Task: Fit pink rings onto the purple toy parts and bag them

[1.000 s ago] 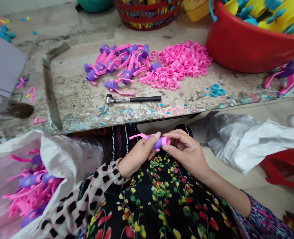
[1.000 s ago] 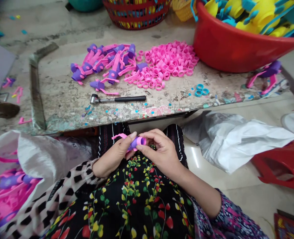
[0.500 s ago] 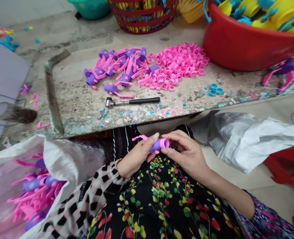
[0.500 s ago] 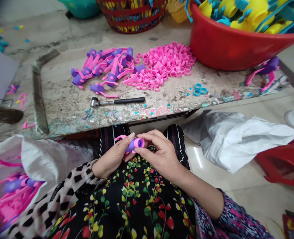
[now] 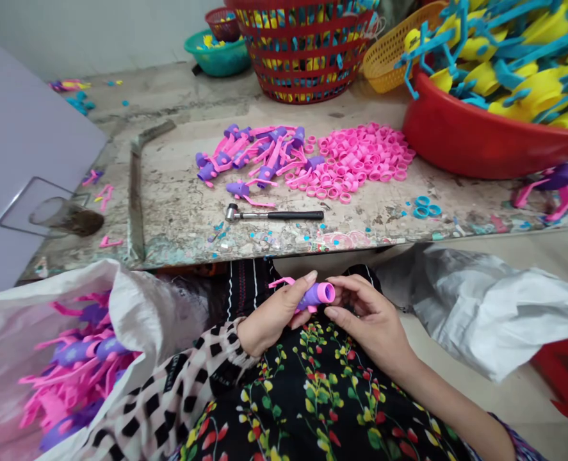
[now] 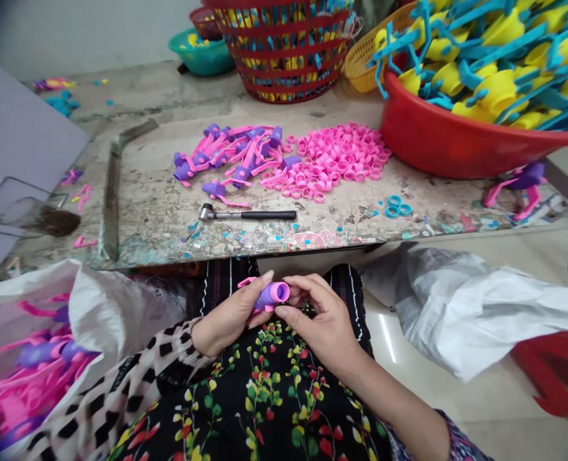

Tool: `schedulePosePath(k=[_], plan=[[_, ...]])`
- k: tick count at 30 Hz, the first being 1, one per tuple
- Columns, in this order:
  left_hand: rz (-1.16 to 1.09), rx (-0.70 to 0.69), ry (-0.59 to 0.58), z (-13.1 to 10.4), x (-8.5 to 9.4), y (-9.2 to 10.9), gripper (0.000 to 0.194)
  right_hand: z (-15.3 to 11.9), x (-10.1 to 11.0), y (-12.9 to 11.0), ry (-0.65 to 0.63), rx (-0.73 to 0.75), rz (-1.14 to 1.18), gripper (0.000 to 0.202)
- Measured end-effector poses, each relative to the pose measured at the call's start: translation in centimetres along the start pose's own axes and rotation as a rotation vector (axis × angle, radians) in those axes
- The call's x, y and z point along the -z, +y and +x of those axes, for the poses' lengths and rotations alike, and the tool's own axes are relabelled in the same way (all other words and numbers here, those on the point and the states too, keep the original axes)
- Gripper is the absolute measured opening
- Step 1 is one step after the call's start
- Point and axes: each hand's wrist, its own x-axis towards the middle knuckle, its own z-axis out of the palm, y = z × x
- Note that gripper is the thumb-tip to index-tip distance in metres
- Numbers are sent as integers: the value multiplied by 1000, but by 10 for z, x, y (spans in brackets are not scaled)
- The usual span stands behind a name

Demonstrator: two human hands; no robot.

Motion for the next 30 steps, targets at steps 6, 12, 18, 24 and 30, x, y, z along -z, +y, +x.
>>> schedulePosePath(k=[6, 12, 18, 24, 30], plan=[[-16, -7, -11, -2, 1, -1, 59, 1, -2, -2, 3, -11, -1, 30], [19, -3, -45, -2, 1, 0, 62, 2, -3, 1, 19, 2, -48, 27], [47, 14, -64, -3, 2, 1, 64, 2, -1, 0, 12, 47, -130, 26], [84, 25, -61, -1, 2, 0, 61, 3, 2, -3, -12, 87, -210, 24], [89, 34, -79, -1, 2, -1, 62, 5, 5, -9, -26, 133, -268, 22]])
